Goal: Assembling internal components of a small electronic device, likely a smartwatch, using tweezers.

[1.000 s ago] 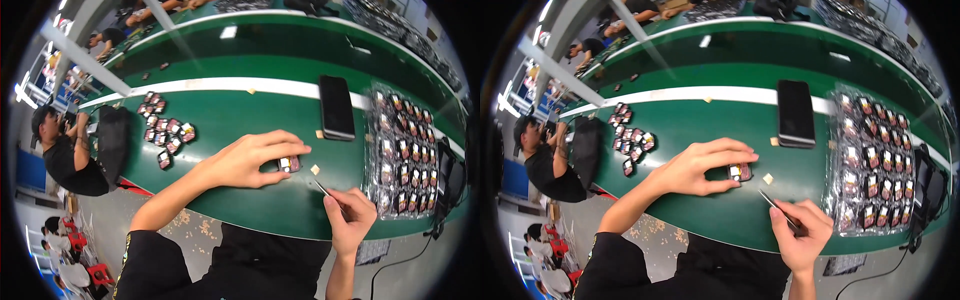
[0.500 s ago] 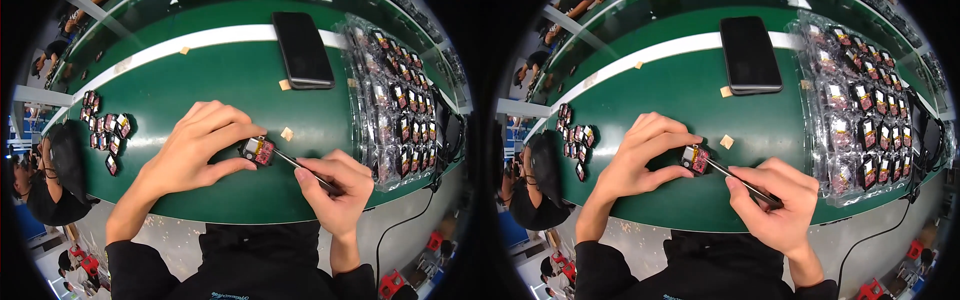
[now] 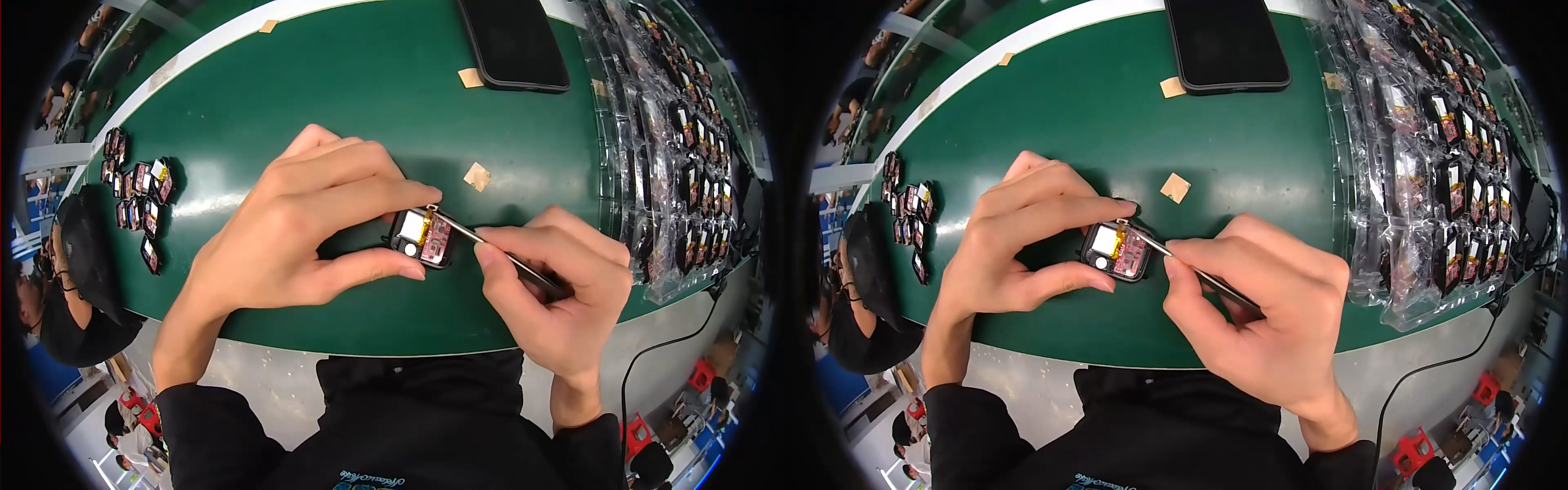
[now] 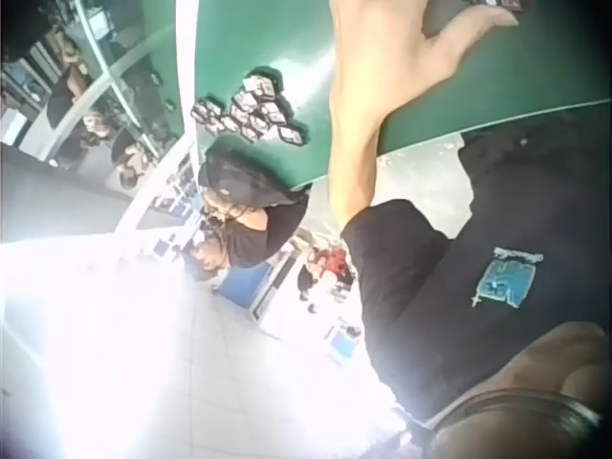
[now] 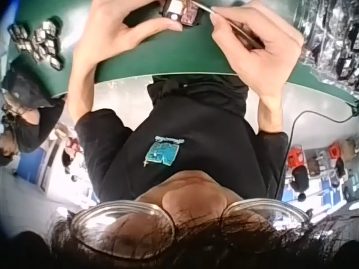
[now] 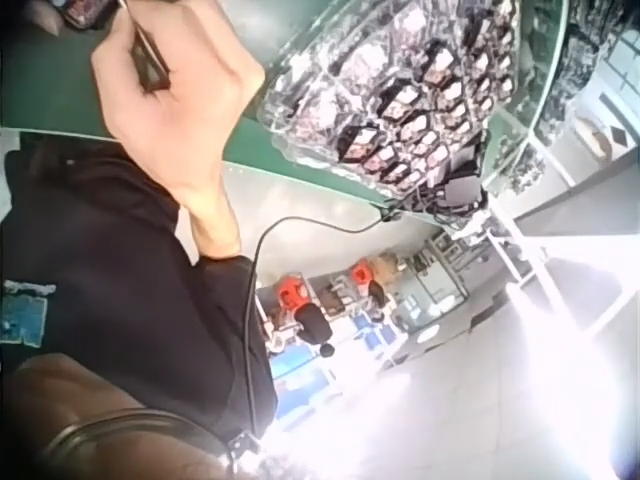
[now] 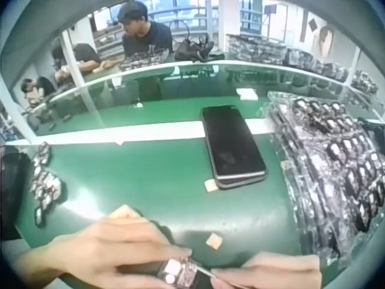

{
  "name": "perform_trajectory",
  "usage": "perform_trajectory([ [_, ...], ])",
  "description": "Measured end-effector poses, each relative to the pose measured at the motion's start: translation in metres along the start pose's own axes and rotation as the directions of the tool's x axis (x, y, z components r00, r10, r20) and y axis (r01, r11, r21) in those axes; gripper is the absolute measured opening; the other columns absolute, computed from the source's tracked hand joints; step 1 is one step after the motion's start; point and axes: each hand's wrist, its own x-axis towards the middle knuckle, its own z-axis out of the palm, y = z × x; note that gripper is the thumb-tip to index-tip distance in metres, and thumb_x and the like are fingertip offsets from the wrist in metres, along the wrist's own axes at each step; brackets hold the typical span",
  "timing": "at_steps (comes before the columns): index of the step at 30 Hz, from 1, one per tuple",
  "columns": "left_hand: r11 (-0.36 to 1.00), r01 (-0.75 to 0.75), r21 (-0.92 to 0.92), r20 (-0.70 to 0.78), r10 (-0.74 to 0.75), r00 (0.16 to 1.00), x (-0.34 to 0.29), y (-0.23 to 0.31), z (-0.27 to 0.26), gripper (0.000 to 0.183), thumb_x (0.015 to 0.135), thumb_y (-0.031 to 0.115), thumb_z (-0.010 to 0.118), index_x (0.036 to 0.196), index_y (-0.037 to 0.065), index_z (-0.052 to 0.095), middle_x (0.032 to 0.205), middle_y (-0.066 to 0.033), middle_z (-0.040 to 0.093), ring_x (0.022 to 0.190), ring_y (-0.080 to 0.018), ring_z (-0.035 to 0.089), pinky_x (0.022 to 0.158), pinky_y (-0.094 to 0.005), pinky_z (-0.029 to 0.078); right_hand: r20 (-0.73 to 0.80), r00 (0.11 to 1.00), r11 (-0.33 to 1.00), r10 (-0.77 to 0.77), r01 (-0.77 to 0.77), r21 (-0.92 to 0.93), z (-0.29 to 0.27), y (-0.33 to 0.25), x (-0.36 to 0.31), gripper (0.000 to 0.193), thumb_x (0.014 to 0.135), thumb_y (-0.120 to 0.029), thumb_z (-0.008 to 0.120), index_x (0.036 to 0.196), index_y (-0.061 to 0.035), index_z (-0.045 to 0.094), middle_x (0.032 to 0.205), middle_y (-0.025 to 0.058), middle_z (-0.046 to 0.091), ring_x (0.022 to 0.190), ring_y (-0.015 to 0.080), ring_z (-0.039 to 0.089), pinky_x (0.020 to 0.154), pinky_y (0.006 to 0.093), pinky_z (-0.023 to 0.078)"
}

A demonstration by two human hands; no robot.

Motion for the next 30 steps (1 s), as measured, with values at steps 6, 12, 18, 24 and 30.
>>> perform_trajectory([
  [6,1.0,-0.002,0.011,0.009,0.002,1.0,0.001,0.0,-0.002,0.063,0.071,0.039,0.098,0.122,0.005,0.083,0.091,-0.0052,0.074,0.084,-0.024,0.065,0.085,-0.0383,0.042,0.002,1.0,0.999,0.017,-0.016,-0.036,-0.001,-0.002,0.001,0.019,0.081,0.008,0.085,0.098,0.0016,0.084,0.07,0.0007,0.062,0.054,0.0038,0.047,0.05,0.0236,0.028],
  [12,0.998,0.065,0.007,-0.007,-0.065,0.998,0.003,0.002,-0.003,0.06,0.07,0.039,0.1,0.117,0.005,0.083,0.09,-0.004,0.073,0.075,-0.0205,0.059,0.077,-0.0357,0.043,-0.036,0.998,0.994,-0.056,0.052,-0.095,0.0,-0.001,-0.002,0.025,0.078,0.009,0.087,0.101,0.0014,0.085,0.074,0.0004,0.064,0.053,0.0031,0.046,0.05,0.0232,0.029],
  [18,0.999,0.044,0.005,-0.004,-0.044,0.999,0.003,-0.002,-0.003,0.059,0.071,0.038,0.099,0.117,0.005,0.083,0.092,-0.0041,0.074,0.075,-0.0192,0.059,0.073,-0.033,0.043,-0.065,0.988,0.978,-0.143,0.131,-0.164,0.006,0.002,-0.004,0.029,0.076,0.009,0.09,0.103,0.0009,0.086,0.078,0.0001,0.066,0.053,0.0019,0.045,0.048,0.0233,0.03],
  [24,1.0,0.013,-0.001,0.008,-0.013,1.0,0.002,-0.005,-0.007,0.056,0.073,0.037,0.099,0.117,0.004,0.083,0.095,-0.0041,0.077,0.076,-0.018,0.06,0.073,-0.0324,0.043,-0.044,0.989,0.977,-0.139,0.13,-0.168,0.008,0.0,-0.003,0.027,0.078,0.01,0.088,0.103,0.001,0.087,0.077,0.0005,0.067,0.054,0.0026,0.047,0.049,0.0234,0.031],
  [30,0.996,0.011,-0.086,0.142,0.002,0.99,0.002,-0.017,-0.016,0.06,0.074,0.041,0.097,0.119,0.003,0.084,0.095,-0.0039,0.077,0.077,-0.016,0.059,0.074,-0.0311,0.041,0.028,0.999,0.999,0.016,-0.014,-0.051,-0.002,-0.006,-0.001,0.021,0.081,0.009,0.085,0.101,0.0015,0.086,0.076,0.0032,0.068,0.058,0.0055,0.053,0.052,0.0235,0.035],
])
